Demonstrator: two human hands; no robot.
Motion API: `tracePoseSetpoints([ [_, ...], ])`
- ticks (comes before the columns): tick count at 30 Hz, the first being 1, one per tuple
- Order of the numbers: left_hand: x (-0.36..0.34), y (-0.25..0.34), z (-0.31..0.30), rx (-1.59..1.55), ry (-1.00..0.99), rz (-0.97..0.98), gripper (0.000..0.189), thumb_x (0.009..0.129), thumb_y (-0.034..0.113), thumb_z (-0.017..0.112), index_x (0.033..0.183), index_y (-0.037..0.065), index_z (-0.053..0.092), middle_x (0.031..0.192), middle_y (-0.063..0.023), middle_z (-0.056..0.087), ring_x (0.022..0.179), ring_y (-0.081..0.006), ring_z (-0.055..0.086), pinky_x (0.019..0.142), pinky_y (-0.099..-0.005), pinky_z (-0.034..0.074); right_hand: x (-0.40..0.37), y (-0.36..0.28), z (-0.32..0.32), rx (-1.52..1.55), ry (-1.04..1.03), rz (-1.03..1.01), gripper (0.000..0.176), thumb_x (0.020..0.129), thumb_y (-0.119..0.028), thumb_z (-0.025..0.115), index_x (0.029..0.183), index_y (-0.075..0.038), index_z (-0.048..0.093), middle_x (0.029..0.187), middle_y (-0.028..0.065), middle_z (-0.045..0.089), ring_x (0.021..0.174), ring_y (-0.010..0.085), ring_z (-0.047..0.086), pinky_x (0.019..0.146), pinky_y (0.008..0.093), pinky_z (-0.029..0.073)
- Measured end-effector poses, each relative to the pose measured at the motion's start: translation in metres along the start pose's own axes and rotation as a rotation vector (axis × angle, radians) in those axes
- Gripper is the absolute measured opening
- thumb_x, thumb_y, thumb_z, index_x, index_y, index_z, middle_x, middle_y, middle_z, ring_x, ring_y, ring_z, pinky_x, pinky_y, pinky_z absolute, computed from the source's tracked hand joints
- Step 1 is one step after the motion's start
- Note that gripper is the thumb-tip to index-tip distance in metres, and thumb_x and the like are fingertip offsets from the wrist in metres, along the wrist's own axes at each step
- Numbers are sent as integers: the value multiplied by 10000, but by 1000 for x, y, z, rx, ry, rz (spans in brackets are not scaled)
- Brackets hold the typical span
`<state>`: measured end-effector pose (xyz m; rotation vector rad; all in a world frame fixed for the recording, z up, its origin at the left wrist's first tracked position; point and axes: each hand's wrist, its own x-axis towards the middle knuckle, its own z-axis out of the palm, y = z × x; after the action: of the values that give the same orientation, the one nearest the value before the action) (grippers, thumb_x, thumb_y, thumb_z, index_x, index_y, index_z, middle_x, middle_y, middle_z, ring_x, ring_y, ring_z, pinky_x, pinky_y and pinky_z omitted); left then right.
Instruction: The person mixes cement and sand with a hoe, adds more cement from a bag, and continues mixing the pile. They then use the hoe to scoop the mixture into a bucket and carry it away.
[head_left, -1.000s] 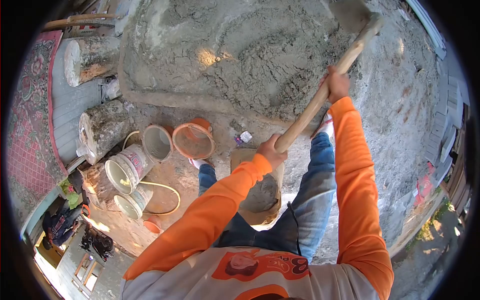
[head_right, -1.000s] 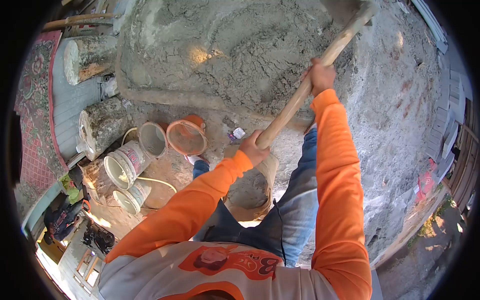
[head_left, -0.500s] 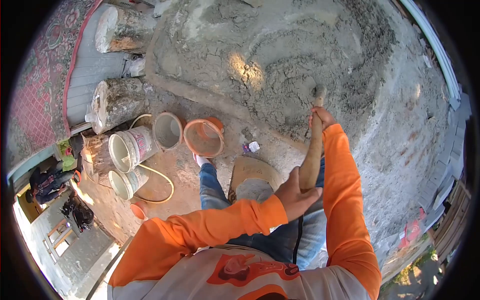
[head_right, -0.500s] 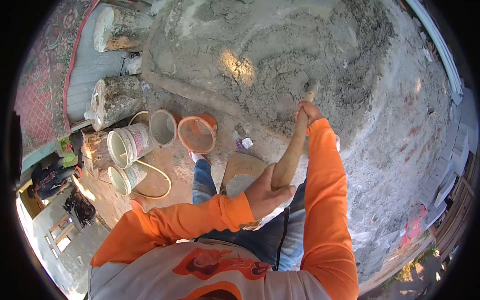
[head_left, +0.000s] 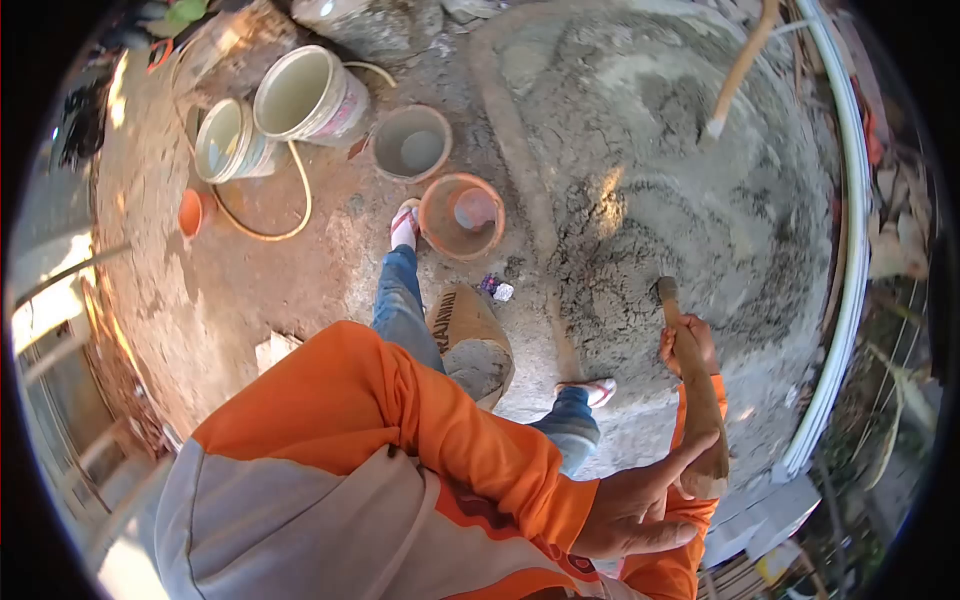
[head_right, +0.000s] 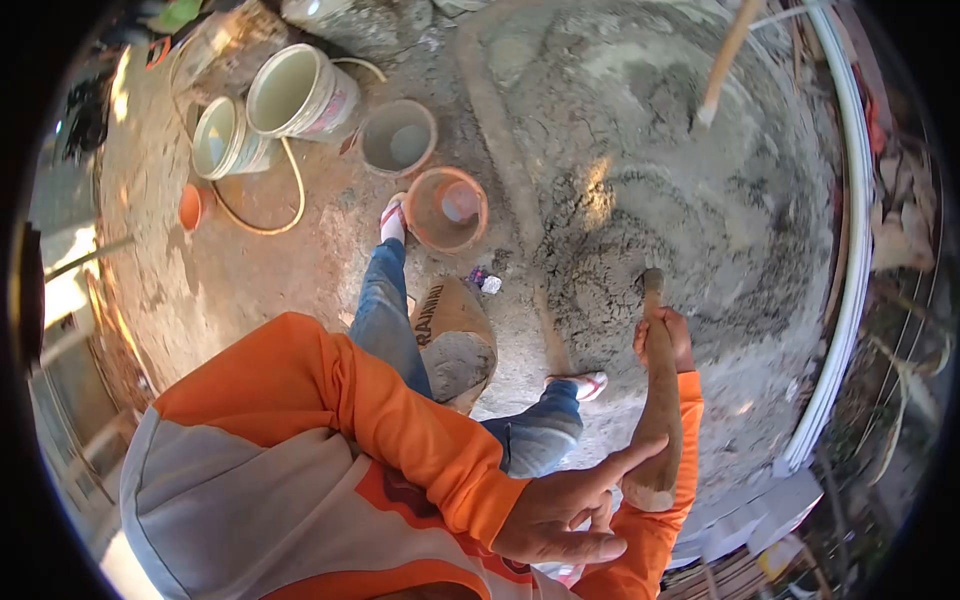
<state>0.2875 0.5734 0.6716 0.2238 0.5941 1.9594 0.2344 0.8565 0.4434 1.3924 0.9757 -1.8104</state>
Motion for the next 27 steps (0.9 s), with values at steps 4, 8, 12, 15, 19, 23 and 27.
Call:
tracePoseSetpoints([
  [4,-46,35,-19,71,-43,308,942,861,416,542,1392,8,-120,914,-129,573,711,-165,554,612,-259,415,-17,-14,137,-147,-18,247,240,804,-257,467,721,-32,477,580,43,510,483,142,522,448,249,479],
  [8,-101,68,-51,-34,195,282,861,885,345,526,1389,10,-86,1160,-193,485,913,-195,569,768,-282,452,11,-9,251,-345,-118,295,278,815,-273,444,701,-23,485,580,76,509,468,197,506,447,310,470],
  [12,-135,97,-91,-381,617,-88,895,854,296,595,1384,-1,-62,1224,-224,458,1019,-232,548,784,-317,472,47,23,344,-560,-182,128,227,819,-243,487,764,-23,495,623,90,519,484,194,509,436,314,463],
  [15,-152,92,-115,-392,657,-160,927,802,306,658,1380,-10,6,1151,-199,498,998,-228,550,779,-328,475,70,52,404,-693,-224,-38,208,810,-214,533,873,-19,497,633,81,520,490,185,517,429,313,461],
  [19,-158,17,-177,96,902,-67,902,716,329,717,1338,-14,161,1064,-174,531,943,-229,558,786,-328,463,113,99,446,-754,-299,-155,232,815,-175,546,967,-13,480,653,78,526,494,171,524,420,307,457],
  [23,-164,-56,-248,324,1022,-393,871,686,307,719,1315,3,199,1059,-216,542,951,-284,578,782,-348,466,164,143,452,-861,-284,-361,225,830,-158,549,1010,-53,464,683,52,516,496,144,520,443,287,455],
  [27,-160,-83,-289,245,1041,-671,850,673,314,710,1325,84,217,1042,-222,568,964,-328,581,790,-384,461,202,162,437,-880,-290,-338,240,823,-142,540,1013,-45,429,680,57,509,487,151,521,422,298,444],
])
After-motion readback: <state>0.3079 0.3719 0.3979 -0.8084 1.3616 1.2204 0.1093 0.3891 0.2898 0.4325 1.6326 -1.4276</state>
